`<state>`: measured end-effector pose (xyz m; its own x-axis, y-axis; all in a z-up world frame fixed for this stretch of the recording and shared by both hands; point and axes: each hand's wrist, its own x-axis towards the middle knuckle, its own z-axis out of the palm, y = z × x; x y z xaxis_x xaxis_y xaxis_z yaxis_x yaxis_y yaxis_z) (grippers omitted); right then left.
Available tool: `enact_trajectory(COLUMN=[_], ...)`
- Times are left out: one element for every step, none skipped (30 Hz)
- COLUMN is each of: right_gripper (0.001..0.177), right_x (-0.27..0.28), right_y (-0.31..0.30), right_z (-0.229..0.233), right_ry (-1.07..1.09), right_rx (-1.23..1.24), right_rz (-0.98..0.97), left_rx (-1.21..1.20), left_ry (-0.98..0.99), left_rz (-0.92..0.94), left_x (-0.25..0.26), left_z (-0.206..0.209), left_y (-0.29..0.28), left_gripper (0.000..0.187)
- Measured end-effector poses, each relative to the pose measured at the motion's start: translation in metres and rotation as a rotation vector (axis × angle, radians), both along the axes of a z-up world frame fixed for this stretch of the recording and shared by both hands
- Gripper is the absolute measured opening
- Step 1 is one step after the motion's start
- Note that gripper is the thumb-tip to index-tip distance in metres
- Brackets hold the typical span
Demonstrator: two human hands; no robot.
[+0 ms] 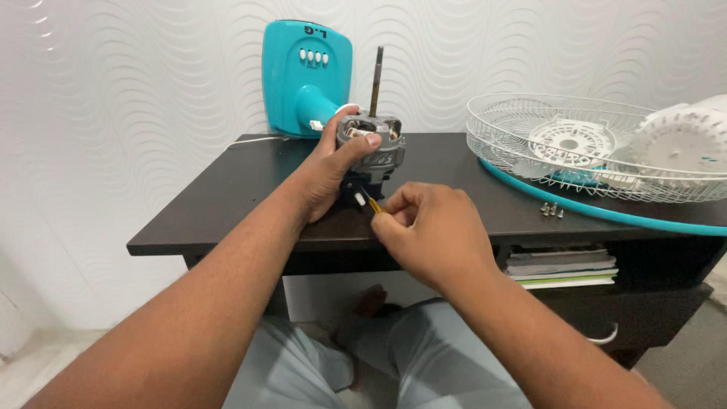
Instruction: The person disassembles a table fan motor by removing the outer white plastic housing and then using a screwdriver to loosen screws on the motor casing. The fan cage and base are placed on the desk nearby.
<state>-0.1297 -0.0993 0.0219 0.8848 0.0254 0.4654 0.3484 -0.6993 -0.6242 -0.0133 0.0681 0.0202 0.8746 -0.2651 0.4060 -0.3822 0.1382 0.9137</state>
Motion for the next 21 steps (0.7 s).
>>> enact_trajectory(right_gripper=[0.021,0.02,0.02,0.019,0.019,0.019,0.019,0.019,0.018,0.018,0.017,0.016,0.016,0.015,0.015,0.015,0.015,0.015,0.014,0.014,0.014], right_x=[0.008,0.013,0.018,0.022,0.024,0.025,0.028,0.031,0.035,0.038,0.04,0.04,0.039,0.036,0.034,0.033,0.034,0.035,0.037,0.039,0.04], right_y=[0.009,0.017,0.024,0.03,0.032,0.033,0.03,0.027,0.02,0.014,0.011,0.009,0.009,0.009,0.006,0.004,0.006,0.009,0.013,0.016,0.016], right_z=[-0.004,-0.009,-0.012,-0.015,-0.018,-0.021,-0.024,-0.026,-0.027,-0.027,-0.023,-0.02,-0.016,-0.013,-0.012,-0.01,-0.01,-0.011,-0.012,-0.013,-0.013], right_ry=[0.026,0.066,0.102,0.137,0.136,0.134,0.134,0.131,0.128,0.126,0.118,0.11,0.101,0.063,0.028,-0.007,-0.005,-0.002,0.003,-0.001,-0.006], right_rx=[-0.019,0.022,0.063,0.103,0.135,0.167,0.203,0.211,0.221,0.231,0.237,0.242,0.246,0.231,0.219,0.206,0.206,0.206,0.205,0.222,0.236], right_rz=[0.011,0.07,0.132,0.193,0.205,0.217,0.225,0.246,0.264,0.282,0.292,0.302,0.314,0.308,0.301,0.294,0.275,0.256,0.236,0.246,0.257], left_rx=[-0.002,-0.004,0.011,0.027,0.042,0.043,0.047,0.051,0.04,0.029,0.018,0.025,0.031,0.037,0.023,0.009,-0.004,0.03,0.063,0.097,0.077], left_ry=[0.005,0.009,-0.002,-0.013,-0.026,-0.02,-0.012,-0.004,-0.009,-0.013,-0.021,-0.023,-0.027,-0.031,-0.028,-0.025,-0.018,0.005,0.03,0.055,0.031], left_rz=[-0.005,-0.01,0.004,0.018,0.028,0.037,0.042,0.047,0.033,0.018,0.006,0.014,0.023,0.033,0.018,0.002,-0.012,0.025,0.06,0.095,0.073], left_x=[0.004,0.007,0.008,0.008,0.007,0.005,0.005,0.005,0.005,0.004,0.003,0.001,-0.003,-0.006,-0.009,-0.01,-0.01,-0.009,-0.006,-0.004,-0.003], left_z=[-0.003,-0.006,-0.008,-0.008,-0.009,-0.009,-0.01,-0.01,-0.009,-0.007,-0.003,0.002,0.006,0.011,0.014,0.017,0.017,0.018,0.018,0.017,0.017], left_y=[0.009,0.017,0.024,0.03,0.033,0.035,0.034,0.031,0.025,0.02,0.019,0.018,0.018,0.018,0.015,0.013,0.014,0.017,0.02,0.023,0.024], left_gripper=[0.108,0.109,0.11,0.11,0.111,0.112,0.113,0.114,0.114,0.115,0.116,0.115,0.115,0.114,0.114,0.114,0.114,0.114,0.113,0.113,0.113])
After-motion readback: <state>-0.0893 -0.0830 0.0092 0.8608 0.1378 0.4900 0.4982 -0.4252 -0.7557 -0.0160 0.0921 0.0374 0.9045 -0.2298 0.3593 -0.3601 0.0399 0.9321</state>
